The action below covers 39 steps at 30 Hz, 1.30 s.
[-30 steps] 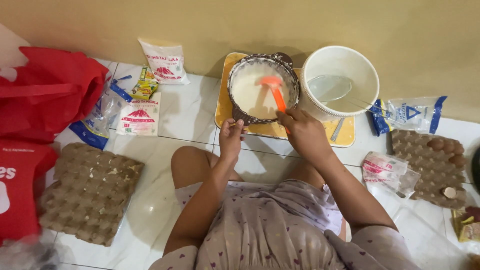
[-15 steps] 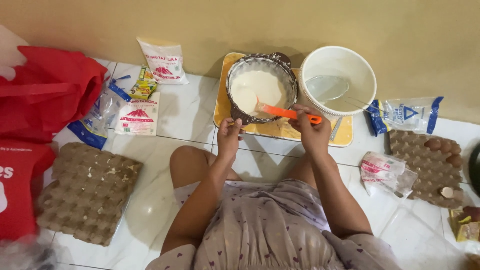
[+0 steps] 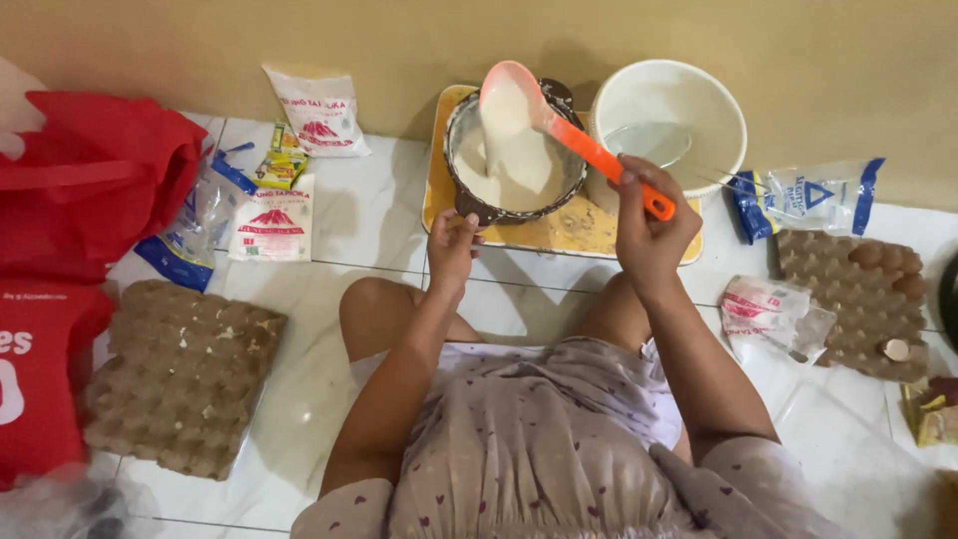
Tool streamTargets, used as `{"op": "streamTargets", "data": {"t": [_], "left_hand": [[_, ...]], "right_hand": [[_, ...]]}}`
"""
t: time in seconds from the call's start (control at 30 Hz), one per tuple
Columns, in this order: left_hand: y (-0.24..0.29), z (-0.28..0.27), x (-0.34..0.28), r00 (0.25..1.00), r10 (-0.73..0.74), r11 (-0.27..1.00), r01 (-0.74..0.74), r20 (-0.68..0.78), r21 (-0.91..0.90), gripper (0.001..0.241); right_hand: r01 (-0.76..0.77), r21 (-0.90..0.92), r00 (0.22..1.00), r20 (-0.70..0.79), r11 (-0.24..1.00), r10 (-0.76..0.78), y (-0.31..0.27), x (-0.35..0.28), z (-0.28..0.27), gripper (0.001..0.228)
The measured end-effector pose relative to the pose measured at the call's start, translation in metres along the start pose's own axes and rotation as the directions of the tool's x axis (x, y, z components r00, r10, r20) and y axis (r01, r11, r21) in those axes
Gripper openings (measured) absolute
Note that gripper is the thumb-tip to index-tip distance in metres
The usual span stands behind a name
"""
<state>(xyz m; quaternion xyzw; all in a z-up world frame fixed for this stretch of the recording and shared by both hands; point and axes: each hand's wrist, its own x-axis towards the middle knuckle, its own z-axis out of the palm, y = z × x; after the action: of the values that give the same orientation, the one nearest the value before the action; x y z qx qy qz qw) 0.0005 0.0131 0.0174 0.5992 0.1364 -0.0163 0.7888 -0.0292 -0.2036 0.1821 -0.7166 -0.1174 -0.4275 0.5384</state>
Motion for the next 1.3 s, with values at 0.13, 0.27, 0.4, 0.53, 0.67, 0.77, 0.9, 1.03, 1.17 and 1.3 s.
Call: {"op": "streamTargets", "data": {"t": [0.13,0.27,0.4,0.53,0.67,0.77,0.9,1.03,1.17,1.3], "left_hand": [[-0.007,-0.003,0.005,1.000,0.002,1.000,-0.002,0.022,-0.014,0.033],[-0.012,-0.007,0.016,0.998,0.012,1.000,-0.012,0.054,0.004,0.029],[-0.008,-0.008,0.015,0.999,-0.016,1.000,0.015,0.046,0.020,0.029],[-0.007,-0.006,0.020,0.999,-0.026,0.999,0.024,0.041,0.045,0.030],[-0.002,-0.008,0.025,0.998,-0.050,0.990,0.046,0.026,0.136,0.029],[-0.001,-0.005,0.030,0.998,-0.061,0.979,0.058,0.007,0.195,0.031],[-0.012,-0.005,0.038,0.999,-0.041,0.975,0.045,-0.025,0.217,0.034],[0.040,0.007,0.009,0.984,-0.174,0.946,0.178,-0.036,0.271,0.022],[0.051,0.009,0.007,0.979,-0.198,0.906,0.198,-0.038,0.373,0.026],[0.070,0.010,0.007,0.973,-0.231,0.839,0.209,-0.020,0.503,0.026]], "right_hand": [[0.201,-0.141,0.979,0.066,0.969,-0.194,0.014,-0.017,-0.011,0.009],[0.406,-0.325,0.905,0.270,0.854,-0.328,0.032,-0.035,-0.011,0.017],[0.582,-0.493,0.806,0.455,0.647,-0.378,0.061,-0.047,-0.008,0.022],[0.436,-0.472,0.856,0.481,0.767,-0.190,0.055,-0.040,-0.009,0.017],[-0.212,-0.498,0.869,0.297,0.841,0.395,0.044,-0.015,-0.008,0.021],[-0.599,-0.285,0.729,0.192,0.748,0.657,0.047,0.000,-0.010,0.023],[-0.754,0.016,0.644,0.210,0.656,0.736,0.063,0.010,-0.020,0.027],[-0.735,-0.047,0.651,0.230,0.676,0.723,0.014,0.030,-0.025,0.024],[-0.555,-0.026,0.818,0.164,0.831,0.552,-0.002,0.034,-0.030,0.021],[-0.266,-0.020,0.952,0.152,0.964,0.266,-0.016,0.039,-0.029,0.021]]}}
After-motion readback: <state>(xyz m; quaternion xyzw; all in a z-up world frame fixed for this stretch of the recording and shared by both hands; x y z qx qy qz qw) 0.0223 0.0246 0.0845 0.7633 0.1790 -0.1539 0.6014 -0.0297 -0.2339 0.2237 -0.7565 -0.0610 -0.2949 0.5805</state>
